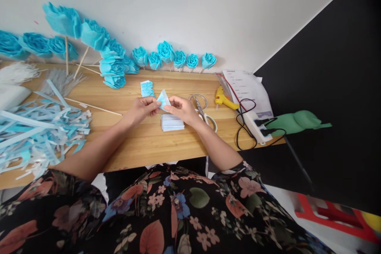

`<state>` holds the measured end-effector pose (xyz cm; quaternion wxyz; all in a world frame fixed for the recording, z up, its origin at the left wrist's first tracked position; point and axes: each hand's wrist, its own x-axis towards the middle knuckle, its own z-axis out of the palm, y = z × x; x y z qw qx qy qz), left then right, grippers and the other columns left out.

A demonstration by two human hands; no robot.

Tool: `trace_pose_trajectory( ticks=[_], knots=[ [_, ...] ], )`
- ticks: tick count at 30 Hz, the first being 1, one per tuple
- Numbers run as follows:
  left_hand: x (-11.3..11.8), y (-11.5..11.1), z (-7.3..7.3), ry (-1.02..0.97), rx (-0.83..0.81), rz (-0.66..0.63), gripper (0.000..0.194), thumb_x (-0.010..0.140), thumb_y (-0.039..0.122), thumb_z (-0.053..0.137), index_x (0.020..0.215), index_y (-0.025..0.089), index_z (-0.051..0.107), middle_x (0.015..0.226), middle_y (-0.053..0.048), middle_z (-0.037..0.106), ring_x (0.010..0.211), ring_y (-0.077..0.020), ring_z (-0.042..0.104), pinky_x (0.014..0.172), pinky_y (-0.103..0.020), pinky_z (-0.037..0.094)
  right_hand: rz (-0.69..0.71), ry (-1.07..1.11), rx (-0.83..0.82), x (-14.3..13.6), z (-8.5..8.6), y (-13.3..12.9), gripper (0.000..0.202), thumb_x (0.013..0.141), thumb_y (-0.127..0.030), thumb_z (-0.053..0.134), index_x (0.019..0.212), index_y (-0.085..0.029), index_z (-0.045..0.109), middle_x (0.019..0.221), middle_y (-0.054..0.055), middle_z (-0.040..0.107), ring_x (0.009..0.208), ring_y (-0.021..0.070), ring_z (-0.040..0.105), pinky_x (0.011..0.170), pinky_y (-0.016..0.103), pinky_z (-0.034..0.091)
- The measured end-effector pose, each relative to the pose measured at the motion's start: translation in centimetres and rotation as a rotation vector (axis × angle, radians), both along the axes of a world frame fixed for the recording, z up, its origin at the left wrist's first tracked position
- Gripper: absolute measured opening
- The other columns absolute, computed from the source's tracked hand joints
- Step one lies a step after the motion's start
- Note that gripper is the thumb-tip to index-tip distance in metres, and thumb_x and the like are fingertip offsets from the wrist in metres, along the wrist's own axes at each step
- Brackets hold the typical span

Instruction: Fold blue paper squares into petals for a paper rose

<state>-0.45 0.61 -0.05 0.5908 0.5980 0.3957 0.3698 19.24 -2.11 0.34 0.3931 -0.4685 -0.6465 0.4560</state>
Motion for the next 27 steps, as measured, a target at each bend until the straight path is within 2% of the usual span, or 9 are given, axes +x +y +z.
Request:
trace_pose_trajectory(
  ticks=[3, 5, 10, 13, 16, 19, 27],
  knots=[
    [0.0, 0.0, -0.2, -0.005, -0.009, -0.002, 0.043, 0.073, 0.054, 0.077, 0.062, 0.016, 0.062, 0.054, 0.0, 0.058, 0.05, -0.0093, 0.048, 0.051, -0.024, 0.038, -0.034, -0.085, 0.028, 0.0, 0.0, -0.1, 0.034, 0.082, -0.051, 0.068, 0.077, -0.018, 0.061, 0.067, -0.004, 0.057, 0.062, 0.0096, 0.044, 0.061, 0.024, 0.035],
    [0.0, 0.0, -0.4, -0.001, -0.01, -0.013, 0.043, 0.074, 0.054, 0.077, 0.062, 0.016, 0.062, 0.055, 0.0, 0.059, 0.051, -0.0093, 0.049, 0.052, -0.024, 0.038, -0.049, -0.087, 0.024, 0.0, 0.0, -0.1, 0.034, 0.083, -0.05, 0.065, 0.072, -0.018, 0.058, 0.064, -0.004, 0.055, 0.06, 0.0094, 0.044, 0.06, 0.024, 0.034],
    [-0.2, 0.2, -0.6, 0.021, 0.019, -0.034, 0.042, 0.078, 0.054, 0.074, 0.064, 0.016, 0.065, 0.057, -0.001, 0.06, 0.052, -0.0097, 0.05, 0.052, -0.024, 0.038, -0.031, -0.027, -0.007, 0.1, -0.6, 0.2, 0.035, 0.085, -0.052, 0.063, 0.073, -0.019, 0.055, 0.065, -0.003, 0.056, 0.067, 0.0125, 0.059, 0.066, 0.024, 0.042],
    [-0.2, 0.2, -0.6, 0.035, 0.034, -0.03, 0.042, 0.078, 0.055, 0.073, 0.063, 0.016, 0.064, 0.056, 0.0, 0.059, 0.051, -0.0102, 0.05, 0.052, -0.024, 0.038, -0.017, -0.005, -0.024, 0.1, -0.8, 0.2, 0.036, 0.086, -0.053, 0.062, 0.074, -0.02, 0.055, 0.068, -0.003, 0.056, 0.07, 0.0131, 0.061, 0.069, 0.025, 0.045],
    [-0.2, 0.2, -0.6, 0.051, 0.038, -0.029, 0.043, 0.077, 0.056, 0.074, 0.062, 0.016, 0.063, 0.056, 0.0, 0.059, 0.052, -0.0101, 0.049, 0.052, -0.024, 0.038, -0.006, 0.029, -0.012, 0.1, -0.5, 0.1, 0.038, 0.086, -0.054, 0.061, 0.072, -0.02, 0.055, 0.068, -0.003, 0.054, 0.066, 0.011, 0.054, 0.067, 0.025, 0.044],
    [-0.3, 0.1, -0.8, 0.063, 0.054, -0.041, 0.043, 0.078, 0.056, 0.073, 0.063, 0.017, 0.063, 0.058, 0.0, 0.06, 0.053, -0.0101, 0.05, 0.054, -0.024, 0.038, -0.002, 0.022, 0.005, 0.0, -0.1, 0.0, 0.038, 0.086, -0.055, 0.061, 0.073, -0.019, 0.056, 0.066, -0.004, 0.052, 0.062, 0.0097, 0.047, 0.061, 0.024, 0.037],
    [-0.2, 0.1, -1.3, 0.082, 0.038, -0.055, 0.04, 0.08, 0.055, 0.073, 0.069, 0.017, 0.066, 0.06, 0.0, 0.061, 0.054, -0.0097, 0.051, 0.053, -0.023, 0.039, -0.071, -0.071, 0.056, -0.1, -0.1, 0.0, 0.035, 0.085, -0.048, 0.062, 0.067, -0.02, 0.052, 0.059, -0.006, 0.044, 0.057, 0.009, 0.036, 0.057, 0.025, 0.029]
  ],
)
